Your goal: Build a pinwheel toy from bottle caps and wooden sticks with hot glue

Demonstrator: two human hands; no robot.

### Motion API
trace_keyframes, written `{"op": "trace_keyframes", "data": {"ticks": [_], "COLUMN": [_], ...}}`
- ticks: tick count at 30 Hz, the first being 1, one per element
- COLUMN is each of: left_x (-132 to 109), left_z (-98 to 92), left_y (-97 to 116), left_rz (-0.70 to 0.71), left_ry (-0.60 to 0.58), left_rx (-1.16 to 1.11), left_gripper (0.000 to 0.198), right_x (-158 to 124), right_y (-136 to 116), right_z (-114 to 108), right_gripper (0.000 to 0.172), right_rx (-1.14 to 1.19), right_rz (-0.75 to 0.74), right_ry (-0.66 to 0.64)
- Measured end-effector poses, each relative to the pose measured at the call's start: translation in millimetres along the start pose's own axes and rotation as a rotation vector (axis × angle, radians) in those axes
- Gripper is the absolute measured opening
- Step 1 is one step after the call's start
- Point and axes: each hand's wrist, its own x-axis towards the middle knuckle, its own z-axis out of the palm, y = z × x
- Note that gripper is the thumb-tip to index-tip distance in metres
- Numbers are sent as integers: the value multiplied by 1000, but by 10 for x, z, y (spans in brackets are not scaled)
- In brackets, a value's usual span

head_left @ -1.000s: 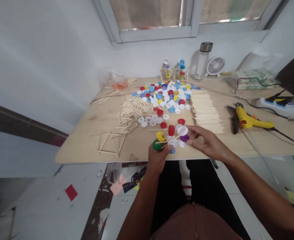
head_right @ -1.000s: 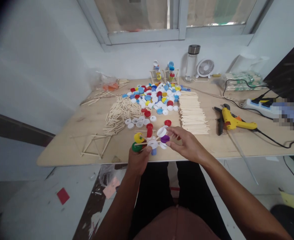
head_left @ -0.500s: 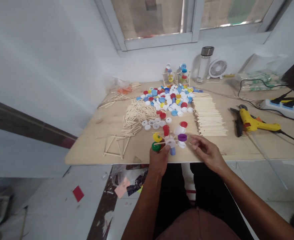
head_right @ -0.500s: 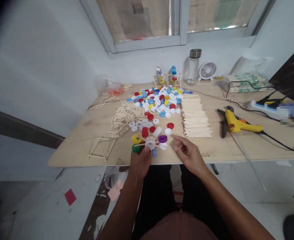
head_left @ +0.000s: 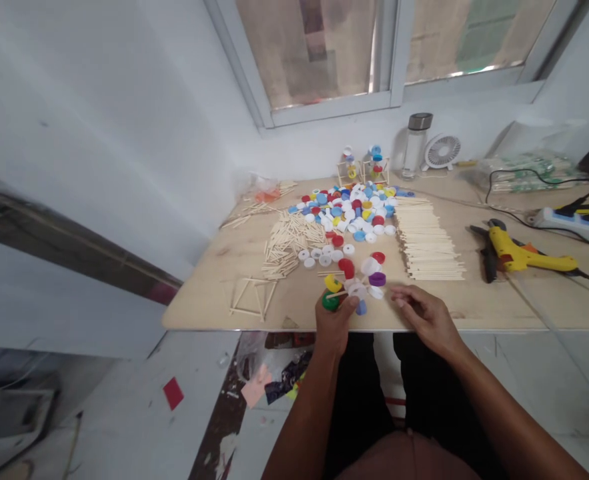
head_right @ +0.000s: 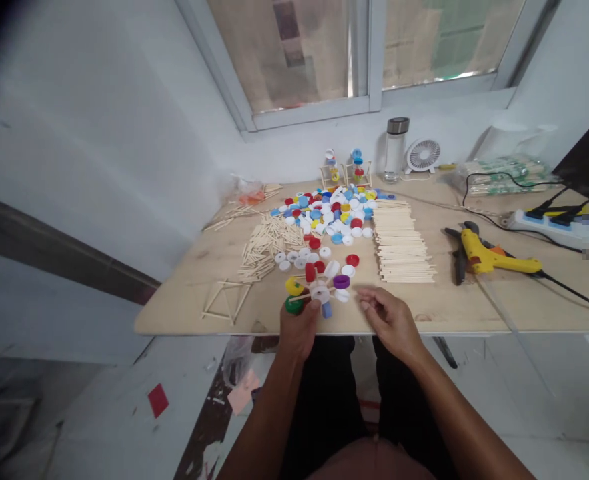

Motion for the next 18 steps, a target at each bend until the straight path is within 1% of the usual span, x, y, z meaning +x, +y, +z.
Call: {"op": "trace_keyframes", "data": {"ticks": [6, 18], "left_x": [1, 12], "left_z": [14, 45], "left_y": [-9, 4], "left_rz": [28, 34], "left_ry": [-55, -88], "left_rx": [-24, -16], "left_gripper": [34, 34], "right_x": [4, 18], "right_y": [52, 105], "right_z": [7, 26], "right_gripper": [28, 29], "right_rx": [-25, -24], "right_rz": [9, -9], "right_ry": [-3, 22]}}
